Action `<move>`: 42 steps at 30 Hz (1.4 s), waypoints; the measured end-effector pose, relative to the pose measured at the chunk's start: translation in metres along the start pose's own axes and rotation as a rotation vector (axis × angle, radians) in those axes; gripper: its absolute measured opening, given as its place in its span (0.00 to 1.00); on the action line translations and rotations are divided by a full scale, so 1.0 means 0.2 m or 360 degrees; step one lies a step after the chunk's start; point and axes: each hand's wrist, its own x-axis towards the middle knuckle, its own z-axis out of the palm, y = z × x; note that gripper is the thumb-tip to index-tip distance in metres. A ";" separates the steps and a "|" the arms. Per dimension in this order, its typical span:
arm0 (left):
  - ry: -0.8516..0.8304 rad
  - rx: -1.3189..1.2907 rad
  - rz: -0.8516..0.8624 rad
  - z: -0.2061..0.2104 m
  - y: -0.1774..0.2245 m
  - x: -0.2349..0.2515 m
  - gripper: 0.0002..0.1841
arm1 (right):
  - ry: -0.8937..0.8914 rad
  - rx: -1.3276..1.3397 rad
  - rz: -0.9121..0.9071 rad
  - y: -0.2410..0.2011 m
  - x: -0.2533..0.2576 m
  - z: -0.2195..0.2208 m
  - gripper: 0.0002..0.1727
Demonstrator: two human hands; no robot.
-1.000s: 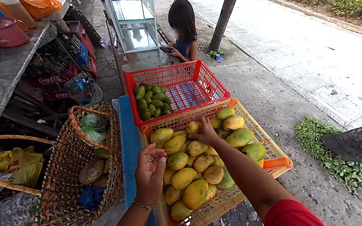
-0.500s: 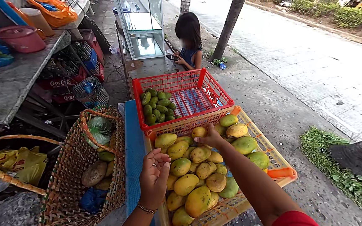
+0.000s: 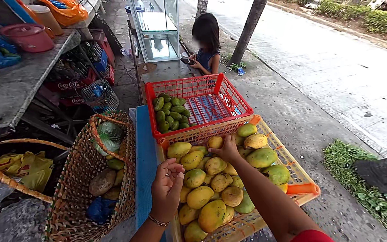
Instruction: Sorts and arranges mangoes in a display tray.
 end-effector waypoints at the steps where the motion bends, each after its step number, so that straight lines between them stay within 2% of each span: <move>1: 0.0003 -0.0003 0.0000 0.00 0.00 0.00 0.21 | -0.0056 -0.0063 -0.0018 0.00 0.01 -0.02 0.58; 5: -0.0002 -0.0011 -0.0029 0.00 -0.01 0.00 0.20 | -0.0193 -0.0119 -0.0019 0.04 0.08 -0.05 0.56; 8: 0.0002 -0.0010 -0.0032 -0.01 -0.01 0.00 0.19 | -0.0183 0.0036 -0.0046 0.11 0.14 -0.03 0.55; 12: -0.0007 0.0000 -0.0044 -0.01 0.00 0.00 0.19 | -0.0279 -0.0056 -0.0016 0.05 0.04 -0.07 0.67; 15: -0.0015 -0.0006 -0.0039 -0.01 0.00 0.00 0.19 | -0.0240 -0.0195 0.0178 -0.04 -0.02 -0.08 0.71; 20: -0.0013 -0.0011 -0.0018 -0.01 0.00 0.00 0.19 | -0.0261 -0.0195 0.0400 -0.06 -0.04 -0.07 0.73; 25: -0.0029 -0.0025 -0.0030 0.00 0.01 0.00 0.19 | -0.0221 0.0015 0.0412 0.01 0.00 -0.06 0.73; 27: -0.0028 -0.0029 -0.0043 0.00 0.00 -0.01 0.20 | -0.0304 -0.0069 0.0470 0.00 0.04 -0.06 0.76; 30: -0.0030 -0.0012 -0.0058 -0.01 0.00 -0.01 0.20 | -0.0474 -0.0233 0.0509 -0.02 0.10 -0.08 0.74; 32: -0.0033 -0.0008 -0.0070 -0.01 0.00 -0.01 0.20 | -0.0508 -0.0204 0.0440 0.02 0.13 -0.08 0.72; 37: -0.0044 -0.0027 -0.0076 -0.02 0.00 0.00 0.20 | -0.0514 0.0019 0.0155 0.09 0.05 -0.08 0.59; 42: -0.0030 -0.0026 -0.0065 -0.02 0.01 0.00 0.21 | -0.0389 0.0304 0.0031 0.14 0.03 -0.03 0.63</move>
